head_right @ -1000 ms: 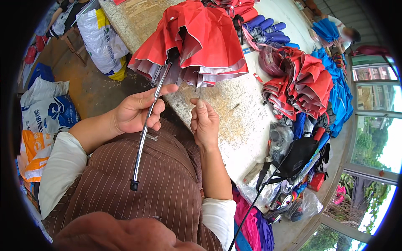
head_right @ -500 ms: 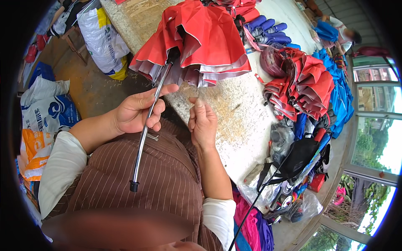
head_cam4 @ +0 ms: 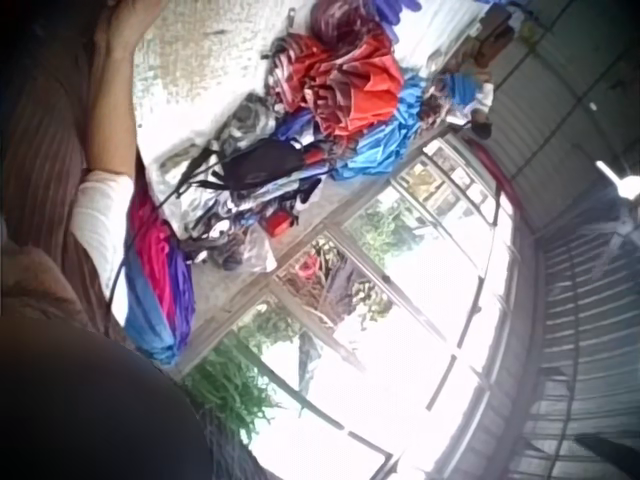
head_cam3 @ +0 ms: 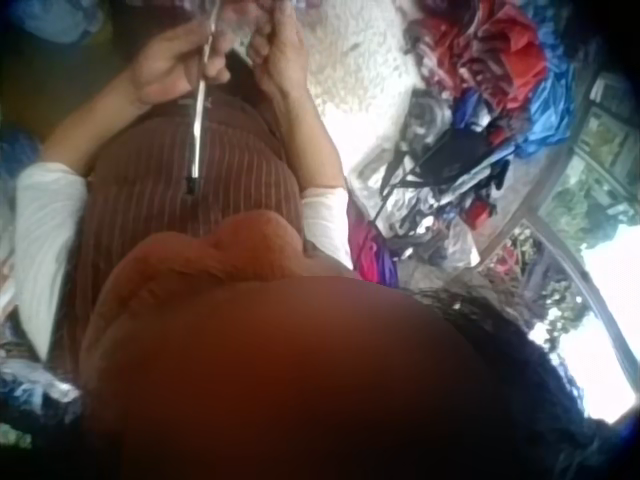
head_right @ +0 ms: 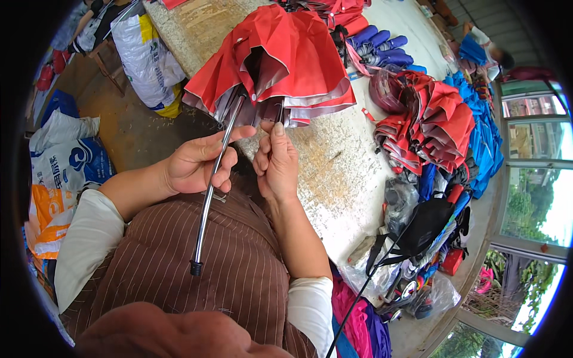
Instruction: Assembling, inspecting, and folding small umbrellas at a production workstation.
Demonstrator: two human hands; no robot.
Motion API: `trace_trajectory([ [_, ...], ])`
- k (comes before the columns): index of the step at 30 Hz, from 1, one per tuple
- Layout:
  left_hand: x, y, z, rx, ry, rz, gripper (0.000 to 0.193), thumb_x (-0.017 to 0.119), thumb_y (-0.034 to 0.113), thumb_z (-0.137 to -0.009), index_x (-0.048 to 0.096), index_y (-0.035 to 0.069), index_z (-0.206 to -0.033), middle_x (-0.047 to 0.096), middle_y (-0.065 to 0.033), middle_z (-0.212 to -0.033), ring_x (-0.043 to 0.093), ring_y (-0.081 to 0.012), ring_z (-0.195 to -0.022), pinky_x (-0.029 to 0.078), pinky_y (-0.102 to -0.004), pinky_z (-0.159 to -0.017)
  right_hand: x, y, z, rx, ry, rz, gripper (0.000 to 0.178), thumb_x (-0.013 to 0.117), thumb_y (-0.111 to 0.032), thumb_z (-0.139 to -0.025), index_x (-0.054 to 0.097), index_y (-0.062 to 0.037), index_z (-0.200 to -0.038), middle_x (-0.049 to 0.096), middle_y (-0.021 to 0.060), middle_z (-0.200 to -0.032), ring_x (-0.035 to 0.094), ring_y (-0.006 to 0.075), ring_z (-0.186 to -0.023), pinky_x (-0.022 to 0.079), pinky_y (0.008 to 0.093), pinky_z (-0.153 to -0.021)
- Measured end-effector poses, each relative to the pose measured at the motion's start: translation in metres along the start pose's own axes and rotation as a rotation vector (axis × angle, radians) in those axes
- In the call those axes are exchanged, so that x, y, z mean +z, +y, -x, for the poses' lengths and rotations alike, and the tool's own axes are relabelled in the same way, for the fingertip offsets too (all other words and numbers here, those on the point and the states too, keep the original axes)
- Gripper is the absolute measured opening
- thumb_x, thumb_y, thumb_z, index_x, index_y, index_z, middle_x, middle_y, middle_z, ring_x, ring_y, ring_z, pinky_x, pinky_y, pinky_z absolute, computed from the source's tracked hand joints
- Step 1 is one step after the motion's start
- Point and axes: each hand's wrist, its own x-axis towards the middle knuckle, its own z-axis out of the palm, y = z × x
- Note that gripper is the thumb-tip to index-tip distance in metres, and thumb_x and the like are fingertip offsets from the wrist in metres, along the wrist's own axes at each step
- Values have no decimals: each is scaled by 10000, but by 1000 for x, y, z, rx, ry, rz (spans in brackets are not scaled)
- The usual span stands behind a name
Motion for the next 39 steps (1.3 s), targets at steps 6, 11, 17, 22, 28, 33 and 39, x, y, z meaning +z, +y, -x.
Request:
trace_trajectory([
  [6, -1, 0, 1, -7, -4, 16, 558, 428, 162, -928, 137, 112, -1402, 596, -99, -938, 626, -220, -732, 492, -417, -750, -8, 8, 18, 145, -31, 131, 292, 492, -311, -918, 538, -27, -971, 450, -19, -654, 365, 34, -429, 285, 180, -372],
  [11, -1, 0, 1, -1, 7, -2, 556, 423, 157, -929, 133, 110, -1402, 597, -102, -936, 629, -224, -730, 493, -422, -753, -5, 7, -1, 57, 0, 127, 301, 506, -314, -910, 545, -22, -971, 451, -21, -657, 366, 35, -426, 288, 177, -371],
  [17, -2, 0, 1, 5, -13, 19, 560, 426, 157, -928, 132, 106, -1402, 599, -105, -938, 631, -224, -724, 495, -425, -752, -6, 7, -7, 5, 11, 156, 308, 527, -307, -900, 548, -14, -993, 460, -21, -665, 371, 36, -427, 289, 176, -374],
  [22, -2, 0, 1, 11, -14, 28, 565, 431, 160, -926, 133, 103, -1403, 598, -104, -930, 631, -223, -720, 496, -424, -751, -12, 11, 1, -8, 29, 223, 303, 539, -298, -895, 549, -12, -996, 474, -19, -680, 377, 34, -431, 290, 175, -373],
  [28, -2, 0, 2, 6, -1, 32, 570, 441, 161, -922, 137, 100, -1401, 596, -106, -914, 632, -228, -708, 498, -425, -752, -9, 14, -1, 9, 40, 265, 304, 547, -297, -891, 552, -13, -999, 479, -19, -676, 378, 36, -431, 287, 175, -372],
  [33, 0, 2, 3, 12, 10, 41, 571, 443, 159, -920, 139, 99, -1400, 595, -109, -902, 633, -235, -699, 500, -429, -758, -1, 13, 3, 2, 23, 327, 304, 551, -302, -888, 551, -12, -980, 476, -20, -655, 376, 37, -430, 283, 176, -371],
  [39, -1, 3, 3, 15, -8, 44, 567, 438, 155, -922, 138, 101, -1400, 595, -111, -907, 634, -238, -699, 504, -430, -758, -4, 17, 11, -5, 56, 398, 304, 554, -307, -886, 550, -12, -959, 473, -18, -640, 374, 36, -430, 278, 176, -370],
])
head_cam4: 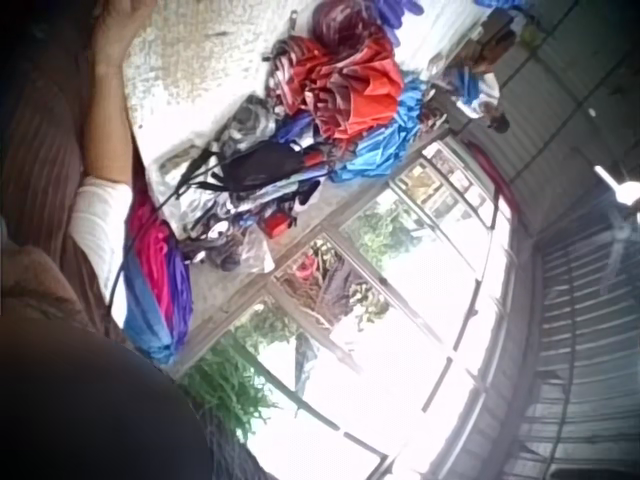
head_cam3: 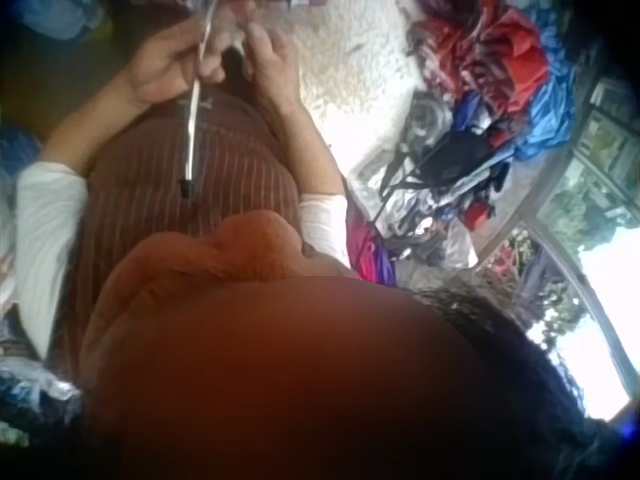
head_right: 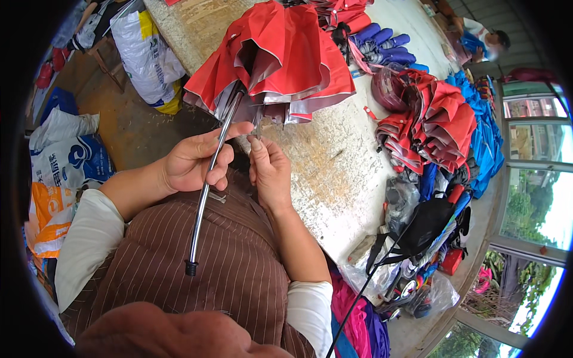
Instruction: Assembling, inspecting, and folding small umbrellas at a production workstation.
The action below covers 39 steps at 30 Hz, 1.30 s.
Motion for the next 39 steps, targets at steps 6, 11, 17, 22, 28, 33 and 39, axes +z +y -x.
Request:
trace_trajectory([
  [6, 1, -2, 1, 8, 9, 7, 560, 428, 142, -924, 134, 94, -1399, 597, -116, -915, 635, -238, -700, 514, -427, -744, 0, -8, -18, 4, -2, -74, 311, 561, -300, -883, 560, -8, -990, 471, -20, -629, 369, 34, -425, 276, 173, -370],
  [11, 5, 2, 4, 16, 14, -4, 569, 426, 134, -924, 117, 74, -1397, 599, -119, -906, 636, -233, -684, 526, -426, -721, -7, -22, -2, -17, -122, 41, 313, 582, -297, -870, 590, -1, -970, 484, -21, -626, 374, 28, -436, 282, 173, -385],
  [17, 9, 9, 6, 29, -47, 9, 574, 417, 130, -927, 94, 63, -1397, 600, -124, -888, 637, -229, -672, 533, -427, -699, -36, -48, 15, -30, -9, 390, 321, 603, -297, -855, 608, 8, -957, 492, -25, -618, 383, 28, -452, 295, 178, -409],
  [22, 12, 10, 6, 3, -127, 2, 572, 418, 145, -929, 100, 64, -1398, 590, -119, -900, 624, -216, -696, 515, -428, -716, -39, -67, -1, -82, 43, 523, 316, 596, -277, -858, 601, 20, -967, 470, -31, -590, 349, 26, -418, 269, 180, -382],
  [28, 26, 13, 10, -14, -222, 9, 583, 423, 144, -926, 90, 63, -1398, 591, -139, -912, 633, -233, -720, 516, -452, -740, -45, -105, 24, -305, -234, 275, 312, 593, -261, -861, 606, 29, -975, 489, -20, -605, 388, 34, -451, 287, 171, -401],
  [33, 43, 9, 9, -22, -307, 9, 590, 421, 133, -924, 75, 54, -1395, 591, -161, -919, 643, -266, -750, 519, -478, -753, -40, -115, 28, -531, 37, 323, 297, 548, -216, -872, 593, 51, -994, 495, 12, -574, 408, 69, -435, 317, 195, -399],
  [39, 35, 8, 8, -92, -239, -72, 544, 364, 136, -945, 75, 69, -1401, 585, -183, -917, 645, -281, -740, 520, -485, -743, -32, -53, 18, -457, -443, 1392, 257, 628, -256, -816, 627, -37, -950, 629, 124, -755, 591, 229, -621, 458, 357, -615],
])
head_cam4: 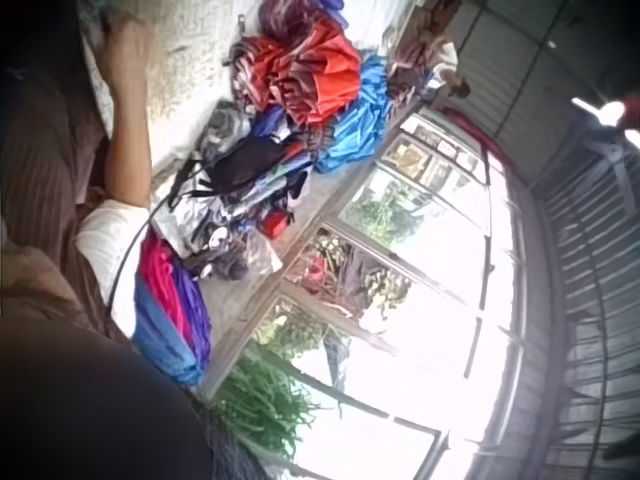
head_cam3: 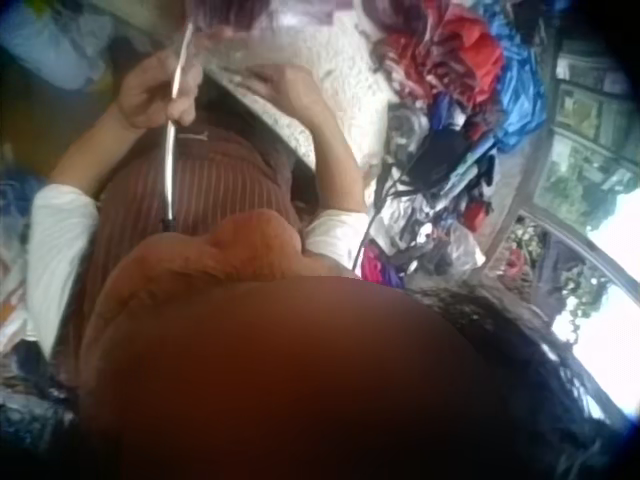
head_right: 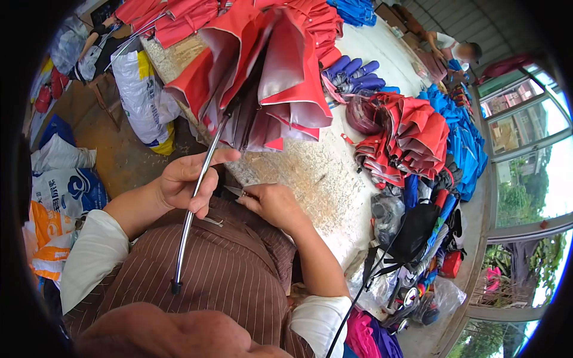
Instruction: Assembling, inspecting, and folding small umbrellas at a production workstation.
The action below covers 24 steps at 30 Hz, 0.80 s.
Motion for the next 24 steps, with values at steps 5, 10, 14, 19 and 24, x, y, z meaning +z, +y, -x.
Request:
trace_trajectory([
  [5, -42, -12, 13, -5, 89, 31, 524, 408, 149, -930, 163, 55, -1383, 588, -151, -1004, 638, -281, -821, 500, -443, -796, 31, 21, 11, 157, 216, -524, 347, 577, -300, -860, 602, 31, -964, 594, 22, -705, 545, 146, -561, 445, 274, -538],
  [10, -62, -20, 14, -30, 337, -103, 457, 425, 204, -931, 280, 59, -1340, 583, -105, -925, 624, -227, -770, 501, -395, -748, 45, 26, 24, 538, 183, -958, 360, 540, -313, -888, 579, 18, -1023, 501, -24, -639, 439, 76, -463, 353, 210, -424],
  [14, -81, -25, 12, 104, 632, -313, 424, 437, 225, -929, 326, 63, -1306, 554, -74, -822, 588, -186, -667, 517, -340, -608, 54, 18, 26, 578, 349, -1274, 335, 540, -292, -892, 566, -2, -1056, 443, -36, -600, 342, 25, -427, 260, 173, -376],
  [19, -91, -27, 3, 271, 779, -621, 355, 471, 228, -919, 406, 76, -1233, 526, -37, -783, 543, -139, -597, 498, -314, -558, 57, 4, 19, 527, 386, -1304, 342, 528, -293, -899, 557, 7, -1061, 444, -36, -606, 352, 31, -428, 268, 173, -373],
  [24, -101, -29, -10, 213, 662, -550, 315, 470, 229, -921, 430, 70, -1190, 500, -19, -716, 466, -107, -491, 473, -282, -503, 55, -2, 16, 463, 375, -1180, 356, 522, -305, -901, 553, 12, -1060, 431, -39, -599, 349, 31, -425, 265, 174, -371],
])
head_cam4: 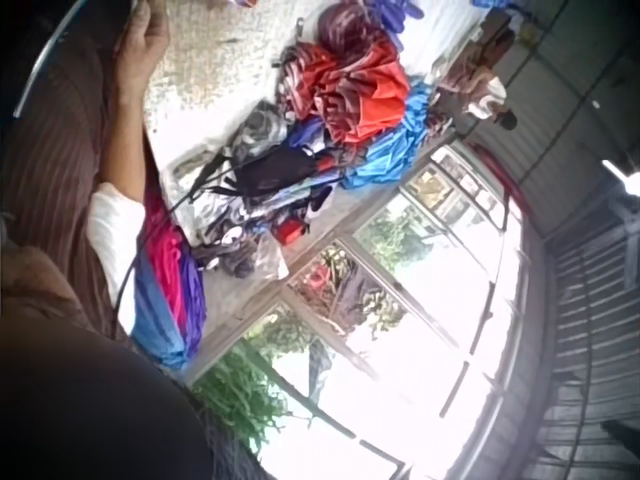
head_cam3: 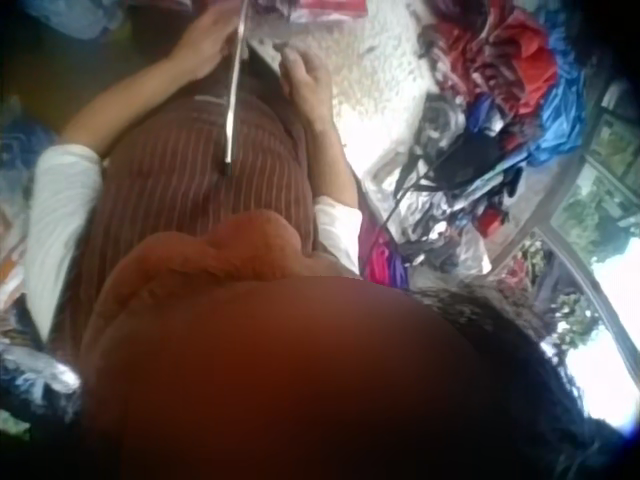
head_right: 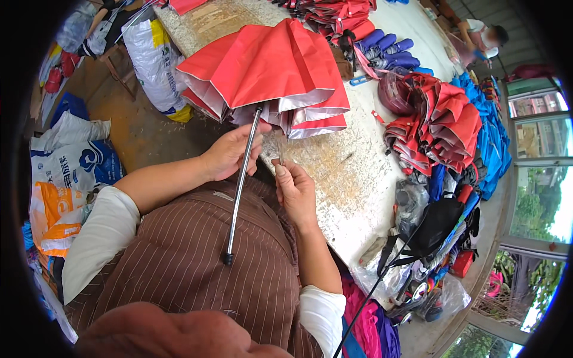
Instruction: Assembling, inspecting, and folding small umbrellas at a production workstation.
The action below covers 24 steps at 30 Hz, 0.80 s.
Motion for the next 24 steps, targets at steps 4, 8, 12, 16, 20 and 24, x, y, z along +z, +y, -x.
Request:
trace_trajectory([
  [4, -2, 4, 10, -84, 17, -54, 273, 475, 217, -919, 459, 68, -1147, 482, -6, -675, 421, -99, -456, 446, -268, -474, 0, -3, -5, 26, 3, -23, 352, 517, -305, -903, 553, 10, -1055, 431, -39, -597, 351, 30, -425, 264, 174, -369],
  [8, -15, 8, 21, -68, 140, 37, 198, 488, 201, -913, 515, 62, -1052, 498, -6, -656, 447, -102, -439, 422, -276, -479, 7, -9, -19, 102, -10, -172, 338, 513, -305, -906, 556, 3, -1041, 435, -38, -592, 355, 29, -423, 257, 171, -366],
  [12, -12, 16, 32, -118, 210, 32, 187, 497, 196, -907, 514, 64, -1038, 477, -4, -642, 421, -103, -452, 408, -275, -467, 18, -11, -41, 120, -25, -320, 322, 511, -306, -907, 566, -8, -1016, 443, -35, -598, 356, 28, -420, 251, 169, -363],
  [16, -13, 15, 35, -117, 204, 37, 178, 501, 198, -905, 518, 65, -1022, 480, -4, -641, 425, -104, -453, 402, -278, -465, 20, -11, -40, 105, -114, -246, 315, 515, -310, -905, 579, -15, -994, 450, -33, -613, 354, 29, -416, 253, 170, -363],
  [20, -19, 19, 39, -113, 228, 46, 176, 505, 201, -904, 516, 65, -1015, 483, -2, -644, 430, -100, -460, 407, -275, -472, 12, -2, -20, 154, -181, -91, 311, 520, -314, -902, 589, -19, -973, 454, -32, -625, 351, 30, -412, 256, 171, -363],
  [24, -26, 22, 43, -133, 258, 54, 168, 498, 189, -907, 517, 56, -1008, 505, -2, -663, 464, -100, -464, 430, -288, -486, 3, 7, -14, 186, -76, -58, 317, 522, -316, -900, 587, -15, -976, 450, -34, -623, 346, 30, -409, 256, 172, -363],
])
